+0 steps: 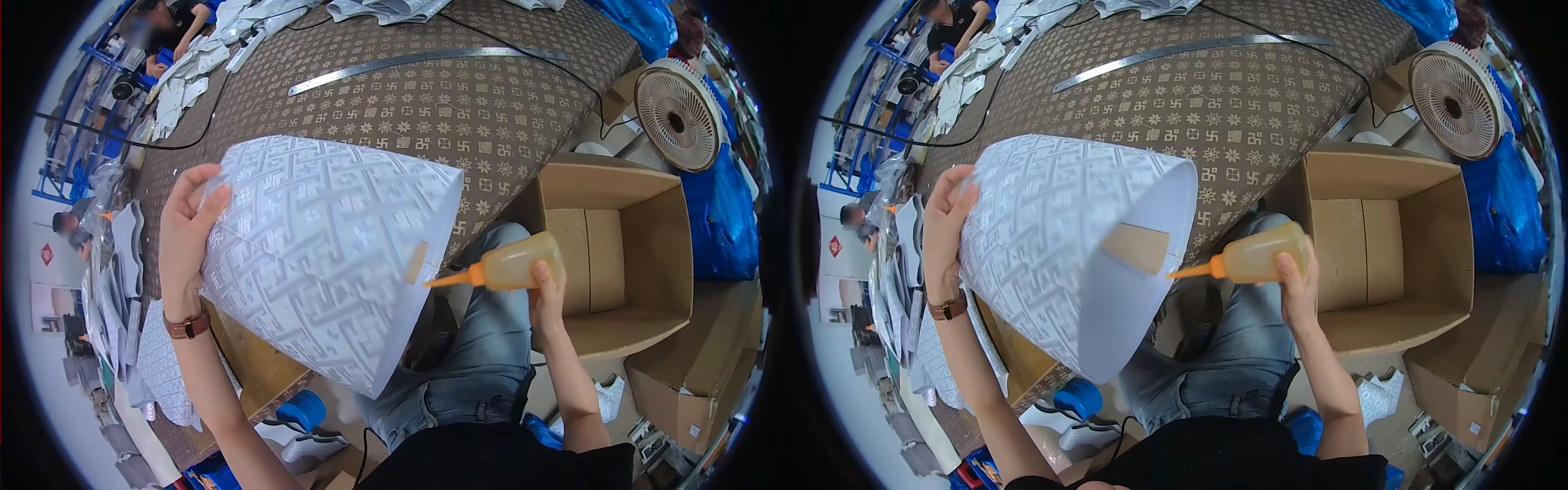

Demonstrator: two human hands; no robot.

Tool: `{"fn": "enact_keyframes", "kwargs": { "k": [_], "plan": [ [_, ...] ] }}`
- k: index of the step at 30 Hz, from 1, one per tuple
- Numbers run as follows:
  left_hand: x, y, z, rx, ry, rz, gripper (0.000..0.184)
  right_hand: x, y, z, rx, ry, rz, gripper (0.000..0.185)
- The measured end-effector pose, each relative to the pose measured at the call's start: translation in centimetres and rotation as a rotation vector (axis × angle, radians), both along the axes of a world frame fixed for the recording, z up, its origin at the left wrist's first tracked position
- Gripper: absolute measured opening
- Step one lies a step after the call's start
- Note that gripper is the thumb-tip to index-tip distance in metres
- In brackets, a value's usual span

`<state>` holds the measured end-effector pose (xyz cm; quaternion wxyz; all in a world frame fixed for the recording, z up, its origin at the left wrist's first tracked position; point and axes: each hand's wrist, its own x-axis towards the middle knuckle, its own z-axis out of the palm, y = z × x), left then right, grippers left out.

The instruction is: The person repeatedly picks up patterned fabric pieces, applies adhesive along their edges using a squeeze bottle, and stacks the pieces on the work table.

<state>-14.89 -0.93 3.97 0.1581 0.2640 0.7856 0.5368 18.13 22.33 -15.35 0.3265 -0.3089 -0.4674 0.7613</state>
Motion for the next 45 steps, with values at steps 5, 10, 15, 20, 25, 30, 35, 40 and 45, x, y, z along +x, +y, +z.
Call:
{"fn": "enact_keyframes", "kwargs": {
  "k": [5, 10, 15, 20, 25, 30, 35, 40, 45],
  "plan": [
    [1.7, -1.8, 0.1, 0.357, 0.199, 0.083, 0.060, 0.2, 0.3, 0.0, -0.412, 0.037, 0.109, 0.055],
    [2.1, -6.7, -4.5, 0.185, 0.315, 0.014, 0.080, -0.5, 3.1, 1.2, -0.288, 0.090, -0.027, 0.057],
    [3.0, -8.6, -10.6, 0.046, 0.035, 0.031, 0.073, -1.7, 4.5, 2.0, 0.080, 0.067, -0.172, 0.052],
    [3.2, -9.6, -12.9, 0.154, -0.154, 0.090, 0.067, -3.2, 6.7, 1.2, 0.450, 0.051, -0.225, 0.044],
    [3.6, -9.5, -12.8, 0.193, -0.223, 0.102, 0.066, -4.8, 8.3, 1.3, 0.741, -0.058, -0.309, 0.040],
    [3.5, -9.6, -13.3, 0.186, -0.222, 0.110, 0.065, -4.8, 8.2, 1.1, 0.596, -0.035, -0.297, 0.036],
    [3.4, -9.5, -13.7, 0.178, -0.213, 0.111, 0.065, -3.9, 6.6, 0.8, 0.251, 0.049, -0.090, 0.041],
    [3.7, -9.6, -13.7, 0.197, -0.241, 0.116, 0.064, -2.7, 3.6, -0.4, 0.049, 0.039, 0.074, 0.045],
    [3.6, -9.7, -14.0, 0.196, -0.243, 0.116, 0.064, -1.5, -0.4, -0.9, -0.062, -0.035, 0.181, 0.050]
  ]
}}
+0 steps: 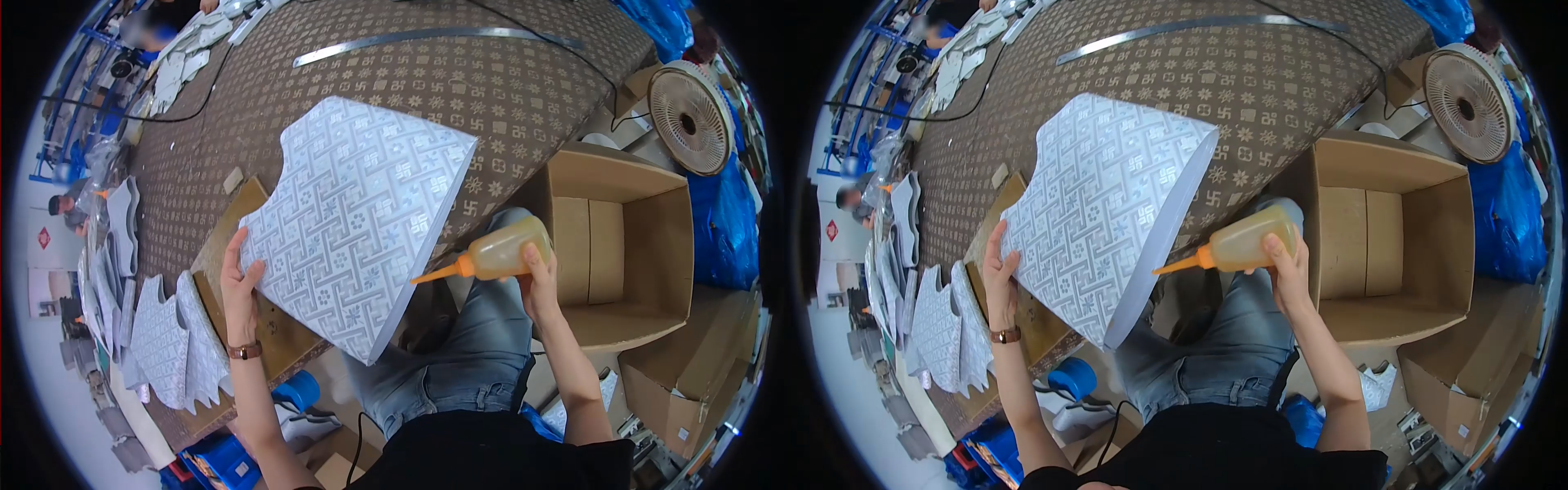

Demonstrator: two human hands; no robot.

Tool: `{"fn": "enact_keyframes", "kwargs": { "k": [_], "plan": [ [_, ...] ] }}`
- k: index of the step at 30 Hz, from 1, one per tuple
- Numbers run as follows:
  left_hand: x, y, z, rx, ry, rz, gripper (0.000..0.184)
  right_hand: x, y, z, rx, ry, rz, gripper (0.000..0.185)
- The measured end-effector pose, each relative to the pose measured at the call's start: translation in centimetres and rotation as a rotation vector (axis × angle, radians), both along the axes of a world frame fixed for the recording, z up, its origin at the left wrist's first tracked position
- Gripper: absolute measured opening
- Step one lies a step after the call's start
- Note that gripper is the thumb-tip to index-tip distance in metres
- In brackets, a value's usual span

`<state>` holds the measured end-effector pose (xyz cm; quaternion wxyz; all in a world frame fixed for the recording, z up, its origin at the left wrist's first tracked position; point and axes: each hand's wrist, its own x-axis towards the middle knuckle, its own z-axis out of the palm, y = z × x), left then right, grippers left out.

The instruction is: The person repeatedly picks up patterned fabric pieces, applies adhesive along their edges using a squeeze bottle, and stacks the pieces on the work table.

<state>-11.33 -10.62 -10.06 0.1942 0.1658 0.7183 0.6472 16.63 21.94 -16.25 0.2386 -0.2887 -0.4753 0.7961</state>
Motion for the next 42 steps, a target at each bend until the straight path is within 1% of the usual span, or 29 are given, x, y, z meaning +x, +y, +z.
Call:
{"fn": "enact_keyframes", "kwargs": {
  "k": [5, 8, 9, 12, 13, 14, 16, 17, 18, 19, 21, 22, 23, 24, 25, 26, 27, 28, 29, 30, 32, 33, 35, 36, 38, 39, 40, 42],
  "plan": [
    [0.2, 0.3, 0.0, 0.032, -0.030, 0.038, 0.060, 1.6, -4.2, -0.5, -0.139, -0.045, 0.095, 0.053],
    [0.5, 0.4, 0.0, 0.041, 0.009, 0.040, 0.060, 2.7, -6.7, -0.8, -0.317, -0.076, 0.151, 0.058],
    [0.7, 0.4, -0.1, 0.040, 0.010, 0.044, 0.060, 2.9, -6.9, -0.7, -0.317, -0.076, 0.156, 0.058],
    [1.1, 0.2, -0.3, 0.008, 0.007, 0.097, 0.068, 3.0, -6.7, 1.6, -0.542, -0.120, 0.080, 0.060],
    [1.2, -0.1, -0.5, 0.010, 0.013, 0.098, 0.068, 2.2, -5.8, 2.9, -0.529, -0.073, -0.040, 0.059],
    [1.6, -0.6, -0.8, -0.135, 0.135, 0.198, 0.070, 0.8, -4.2, 4.3, -0.514, -0.026, -0.159, 0.058],
    [2.7, -1.4, -1.1, -0.421, 0.380, 0.399, 0.075, -1.3, 0.3, 6.6, -0.567, 0.227, -0.226, 0.059],
    [3.5, -1.1, -0.1, -0.412, 0.393, 0.402, 0.075, -1.6, 3.4, 6.2, -0.638, 0.369, -0.126, 0.060],
    [4.5, -0.8, 1.5, -0.395, 0.084, 0.399, 0.075, -2.3, 5.7, 6.3, -0.697, 0.524, -0.022, 0.062],
    [5.2, -0.5, 2.4, -0.363, -0.213, 0.381, 0.075, -3.8, 7.2, 6.2, -0.676, 0.564, -0.015, 0.062],
    [5.3, -0.5, 1.4, -0.104, -0.301, 0.432, 0.065, -7.5, 10.6, 6.4, -0.530, 0.567, -0.178, 0.063],
    [5.1, -0.8, 1.8, -0.050, -0.319, 0.367, 0.062, -9.0, 12.0, 6.4, -0.459, 0.572, -0.267, 0.064],
    [4.7, -0.6, 2.4, -0.002, -0.337, 0.298, 0.058, -10.3, 12.8, 5.5, -0.434, 0.624, -0.268, 0.064],
    [4.3, 0.0, 3.1, 0.023, -0.299, 0.276, 0.058, -11.7, 13.5, 3.8, -0.461, 0.633, -0.277, 0.062],
    [4.1, 1.1, 4.3, 0.108, -0.198, 0.317, 0.054, -12.7, 14.2, 3.0, -0.494, 0.639, -0.287, 0.061],
    [3.7, 2.3, 5.6, 0.189, -0.101, 0.357, 0.052, -13.2, 14.1, 3.2, -0.483, 0.677, -0.293, 0.061],
    [2.9, 3.3, 6.9, 0.203, -0.073, 0.339, 0.052, -13.7, 13.5, 3.1, -0.438, 0.702, -0.378, 0.060],
    [1.9, 4.2, 8.3, 0.236, 0.057, 0.324, 0.051, -14.0, 13.0, 3.1, -0.396, 0.720, -0.464, 0.060],
    [1.3, 5.2, 9.6, 0.266, 0.182, 0.311, 0.051, -14.0, 13.1, 3.1, -0.395, 0.740, -0.468, 0.060],
    [0.7, 6.6, 10.7, 0.271, 0.196, 0.300, 0.051, -14.0, 13.2, 2.9, -0.413, 0.762, -0.471, 0.060],
    [-0.8, 10.3, 13.3, 0.298, 0.501, 0.338, 0.053, -13.6, 13.4, 2.7, -0.442, 0.809, -0.487, 0.059],
    [-1.6, 12.3, 14.7, 0.309, 0.510, 0.320, 0.053, -13.6, 13.4, 2.7, -0.434, 0.827, -0.500, 0.059],
    [-3.3, 16.7, 17.6, 0.393, 0.752, 0.426, 0.051, -13.7, 13.6, 3.0, -0.476, 0.793, -0.507, 0.061],
    [-4.3, 19.1, 18.7, 0.411, 0.758, 0.412, 0.051, -13.9, 13.7, 3.0, -0.495, 0.776, -0.508, 0.061],
    [-6.5, 24.3, 20.5, 0.610, 0.815, 0.416, 0.050, -14.0, 13.7, 2.9, -0.482, 0.769, -0.517, 0.061],
    [-7.6, 27.1, 21.2, 0.659, 0.789, 0.457, 0.051, -14.0, 13.7, 2.8, -0.485, 0.741, -0.518, 0.062],
    [-8.9, 30.2, 21.7, 0.704, 0.762, 0.499, 0.052, -14.1, 13.7, 3.0, -0.473, 0.754, -0.526, 0.062],
    [-13.2, 36.8, 21.4, 0.838, 0.736, 0.559, 0.047, -14.2, 13.8, 3.1, -0.494, 0.743, -0.522, 0.063]
  ]
}}
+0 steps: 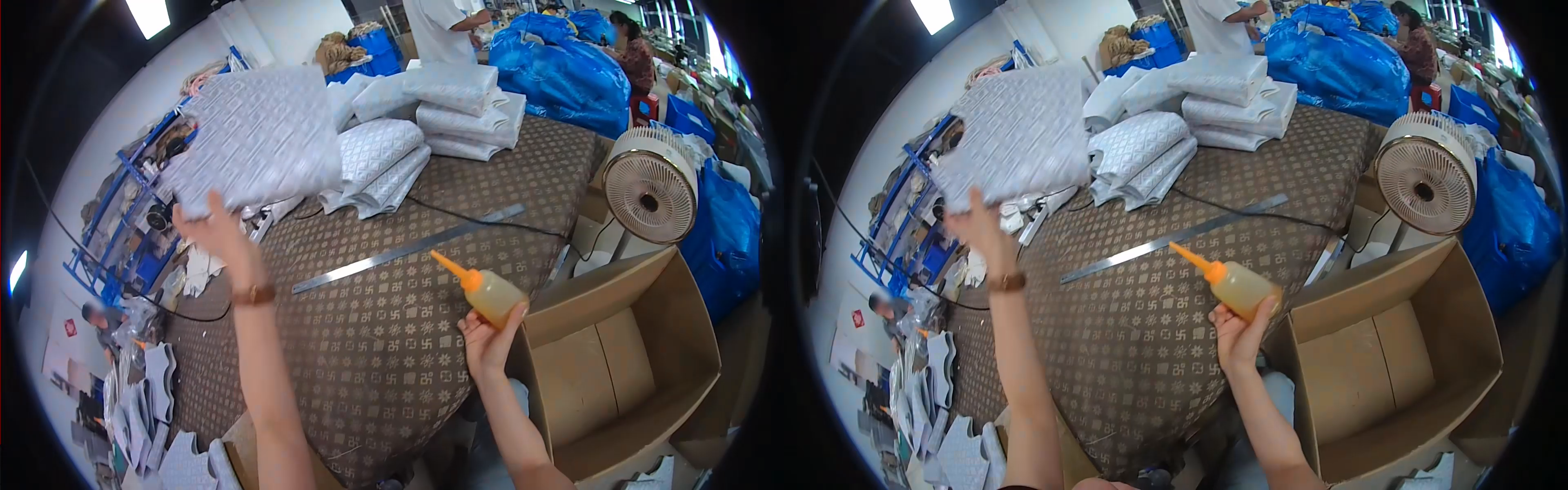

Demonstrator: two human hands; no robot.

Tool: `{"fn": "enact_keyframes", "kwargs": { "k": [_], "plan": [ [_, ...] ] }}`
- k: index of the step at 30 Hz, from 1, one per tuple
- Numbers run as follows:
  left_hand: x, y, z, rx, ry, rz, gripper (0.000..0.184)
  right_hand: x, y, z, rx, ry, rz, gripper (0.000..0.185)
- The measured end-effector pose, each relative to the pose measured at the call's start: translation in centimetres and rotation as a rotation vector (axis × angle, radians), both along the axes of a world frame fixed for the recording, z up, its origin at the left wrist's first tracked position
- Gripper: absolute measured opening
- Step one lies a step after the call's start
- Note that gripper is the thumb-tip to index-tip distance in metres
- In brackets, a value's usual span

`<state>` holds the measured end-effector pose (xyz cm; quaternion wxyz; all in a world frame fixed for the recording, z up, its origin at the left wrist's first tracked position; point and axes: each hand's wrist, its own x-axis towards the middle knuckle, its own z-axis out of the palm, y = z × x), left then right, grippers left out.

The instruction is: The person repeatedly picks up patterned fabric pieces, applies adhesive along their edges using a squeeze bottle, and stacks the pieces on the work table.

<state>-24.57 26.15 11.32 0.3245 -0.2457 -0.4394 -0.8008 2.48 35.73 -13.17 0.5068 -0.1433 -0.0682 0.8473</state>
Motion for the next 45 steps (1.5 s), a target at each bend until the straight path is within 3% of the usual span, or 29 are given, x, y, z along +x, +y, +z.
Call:
{"fn": "enact_keyframes", "kwargs": {
  "k": [2, 4, 6, 8, 10, 13, 15, 18, 22, 24, 27, 29, 31, 32, 34, 35, 36, 37, 38, 39, 42, 45],
  "plan": [
    [-4.8, 6.2, -2.1, -0.031, -0.229, -0.199, 0.063, 0.4, 0.2, -0.4, -0.008, -0.005, 0.002, 0.063],
    [-5.0, 6.1, -4.8, -1.433, 0.204, 0.112, 0.082, 0.4, 0.3, -0.9, 0.046, 0.013, 0.018, 0.064],
    [-0.9, 8.8, -7.7, -0.542, -0.556, -0.829, 0.081, 0.0, 0.3, -0.9, 0.072, 0.031, 0.032, 0.064],
    [3.1, 9.3, -11.3, -0.838, -0.271, -0.479, 0.067, 0.0, 0.3, -0.8, 0.060, 0.049, 0.023, 0.065],
    [7.3, 6.5, -12.9, -0.903, -0.045, -0.552, 0.058, 0.4, 0.2, -0.8, 0.058, 0.043, 0.022, 0.065],
    [13.0, 0.7, -10.4, -0.948, 0.482, -0.385, 0.035, 0.3, 0.1, -0.3, 0.024, 0.070, 0.023, 0.065],
    [17.0, -3.9, -6.6, -0.932, 0.767, -0.326, 0.030, 0.1, 0.1, 0.0, 0.028, 0.056, 0.024, 0.065],
    [21.6, -9.5, -2.9, -0.791, 0.861, -0.568, 0.029, 0.3, -0.1, 0.4, 0.039, 0.004, 0.033, 0.065],
    [25.2, -12.2, -2.5, -0.563, 0.908, -0.362, 0.029, 0.3, -0.1, -0.3, 0.087, 0.001, 0.026, 0.067],
    [25.8, -15.3, -2.5, -0.598, 0.607, -0.510, 0.033, 0.4, -0.2, 0.1, 0.080, -0.022, 0.028, 0.065],
    [21.6, -16.2, -5.5, -0.601, 0.635, -0.510, 0.027, 0.0, -0.7, 0.2, 0.073, -0.061, 0.062, 0.065],
    [19.5, -13.9, -8.6, -1.013, 0.421, -0.190, 0.032, -0.3, -1.4, 0.2, 0.065, -0.138, 0.156, 0.067],
    [18.5, -10.0, -14.5, -0.918, -0.024, -0.508, 0.040, -1.3, -4.8, 2.1, 0.100, -0.140, 0.356, 0.065],
    [17.5, -9.0, -16.9, -0.907, -0.013, -0.507, 0.040, -2.1, -6.7, 2.8, 0.138, -0.175, 0.437, 0.063],
    [15.9, -7.5, -19.5, -0.844, -0.400, -1.002, 0.046, -3.2, -8.7, 3.4, 0.186, -0.214, 0.509, 0.061],
    [15.4, -7.2, -19.8, -0.841, -0.393, -1.008, 0.046, -3.6, -9.2, 3.7, 0.313, -0.350, 0.776, 0.059],
    [14.7, -7.1, -20.2, -0.677, -0.416, -0.946, 0.047, -4.0, -9.3, 4.1, 0.437, -0.487, 1.044, 0.058],
    [13.7, -7.2, -20.5, -0.515, -0.438, -0.878, 0.048, -4.5, -8.4, 4.5, 0.439, -0.487, 1.040, 0.058],
    [12.7, -7.3, -20.7, -0.353, -0.457, -0.803, 0.049, -5.2, -6.4, 5.4, 0.600, -0.656, 0.954, 0.057],
    [11.2, -7.4, -21.4, -0.348, -0.456, -0.794, 0.049, -6.0, -4.5, 6.7, 0.761, -0.822, 0.863, 0.056],
    [7.4, -7.6, -24.5, -0.328, -0.509, -0.318, 0.051, -11.3, 3.9, 7.3, 0.586, -0.864, 0.572, 0.061],
    [6.9, -7.5, -25.0, -0.346, -0.567, -0.298, 0.051, -18.5, 11.4, 6.0, 0.538, -0.828, 0.400, 0.067]
  ]
}}
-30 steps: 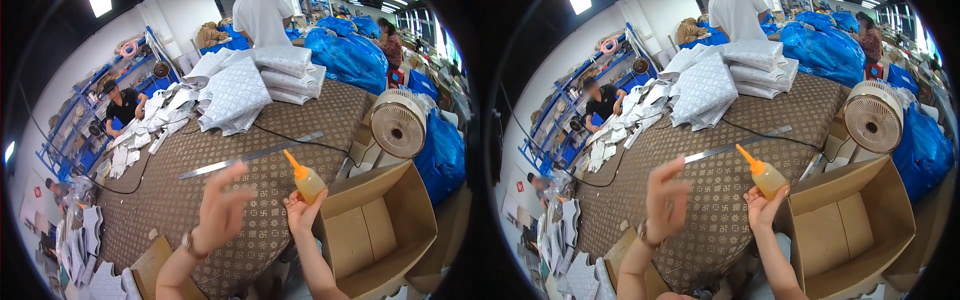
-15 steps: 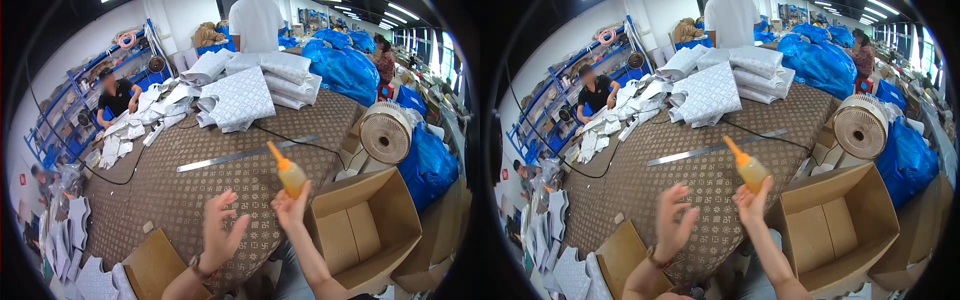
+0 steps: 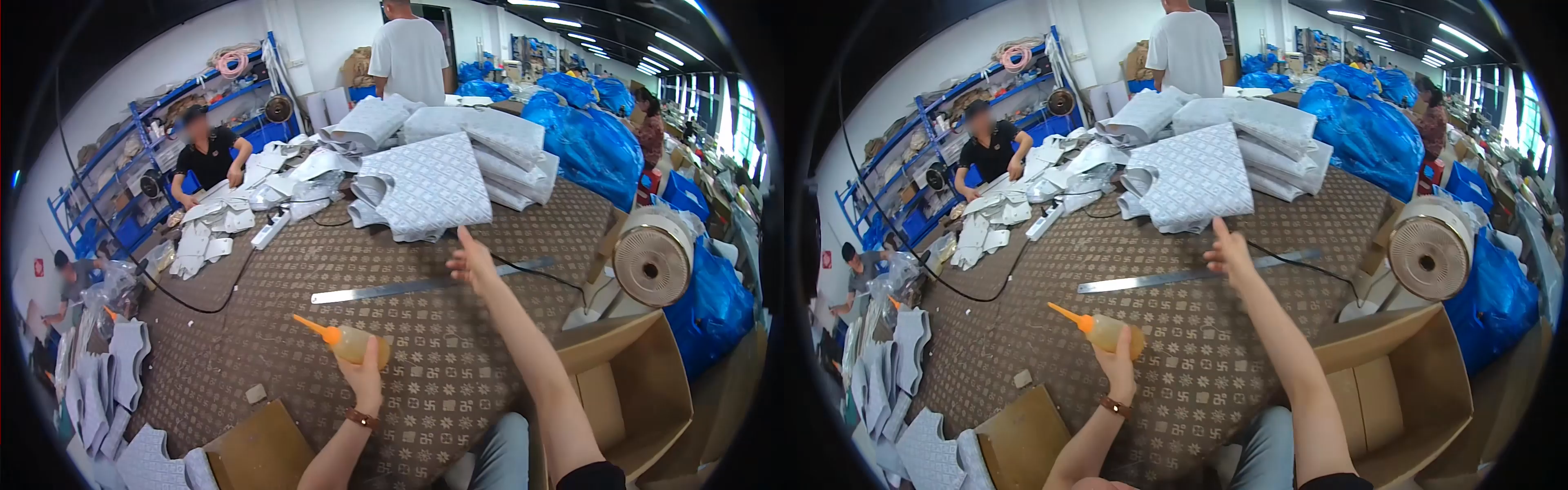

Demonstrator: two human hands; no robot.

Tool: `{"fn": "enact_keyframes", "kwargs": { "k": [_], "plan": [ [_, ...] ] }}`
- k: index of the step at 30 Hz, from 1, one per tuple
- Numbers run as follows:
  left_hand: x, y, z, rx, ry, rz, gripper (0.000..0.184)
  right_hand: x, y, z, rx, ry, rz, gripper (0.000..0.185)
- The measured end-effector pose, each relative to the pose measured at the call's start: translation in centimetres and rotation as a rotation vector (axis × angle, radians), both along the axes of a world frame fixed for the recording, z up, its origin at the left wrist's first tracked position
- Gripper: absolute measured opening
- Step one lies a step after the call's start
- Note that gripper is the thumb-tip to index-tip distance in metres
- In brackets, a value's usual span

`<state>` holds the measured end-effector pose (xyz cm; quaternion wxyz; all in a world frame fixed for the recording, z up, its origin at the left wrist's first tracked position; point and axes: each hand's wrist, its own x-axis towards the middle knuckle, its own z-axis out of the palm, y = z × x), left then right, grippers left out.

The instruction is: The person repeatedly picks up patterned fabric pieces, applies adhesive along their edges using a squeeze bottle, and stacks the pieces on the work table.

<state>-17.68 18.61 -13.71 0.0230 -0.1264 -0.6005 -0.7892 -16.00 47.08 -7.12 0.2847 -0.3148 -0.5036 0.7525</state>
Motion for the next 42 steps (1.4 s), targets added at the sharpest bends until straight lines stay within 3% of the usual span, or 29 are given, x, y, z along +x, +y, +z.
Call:
{"fn": "enact_keyframes", "kwargs": {
  "k": [4, 7, 12, 18, 22, 27, 29, 31, 32, 33, 35, 36, 37, 40, 42],
  "plan": [
    [-0.5, 0.1, -0.1, -0.073, 0.030, -0.086, 0.052, -6.8, 4.2, 0.4, 0.018, 0.177, -0.151, 0.065],
    [-0.3, 0.0, 0.5, -0.072, -0.017, -0.082, 0.050, -9.2, 4.6, 1.6, 0.264, 0.395, -0.264, 0.061],
    [-0.5, 0.1, 0.1, -0.134, -0.009, -0.123, 0.048, -14.3, 7.1, 3.6, 0.105, 0.411, -0.318, 0.051],
    [-0.1, 0.4, 0.7, -0.154, -0.029, -0.108, 0.049, -21.4, 18.3, 2.2, 0.336, 0.055, -0.507, 0.030],
    [-0.5, 0.6, 1.0, -0.168, -0.020, -0.115, 0.051, -23.8, 23.3, 1.8, 0.277, -0.022, -0.600, 0.041],
    [-0.4, 0.3, 1.4, -0.191, -0.002, -0.147, 0.052, -20.4, 17.9, 3.5, 0.200, 0.026, -0.729, 0.035],
    [-0.3, 0.2, 1.4, -0.185, 0.004, -0.161, 0.053, -18.7, 15.1, 1.8, 1.164, -0.156, -1.122, 0.035],
    [-0.3, 0.2, 1.0, -0.176, 0.051, -0.117, 0.050, -14.8, 10.3, -0.7, 1.080, 0.112, -0.566, 0.026],
    [-0.4, 0.3, 0.8, -0.166, 0.076, -0.094, 0.049, -12.7, 6.6, -2.3, 1.103, 0.188, -0.438, 0.019],
    [-0.5, 0.5, 0.4, -0.148, 0.072, -0.096, 0.049, -9.0, 1.1, -1.7, 0.749, 0.182, -0.102, 0.009],
    [-1.0, 0.5, -0.2, -0.014, 0.042, -0.115, 0.049, -2.7, -7.1, -1.9, 0.482, 0.122, 0.282, 0.014],
    [-0.7, 0.3, -0.3, 0.054, 0.028, -0.120, 0.049, -0.3, -10.2, -2.3, 0.343, 0.016, 0.440, 0.026],
    [0.0, 0.1, 0.4, 0.070, 0.017, -0.106, 0.049, 2.1, -13.4, -1.9, 0.256, -0.008, 0.508, 0.033],
    [2.0, -1.2, 2.4, 0.207, -0.123, -0.460, 0.047, 7.0, -17.9, -3.5, 0.077, 0.021, 0.561, 0.041],
    [2.8, -1.6, 1.6, -0.023, 0.136, -0.418, 0.055, 8.1, -20.4, -5.3, -0.155, 0.157, 0.499, 0.042]
  ]
}}
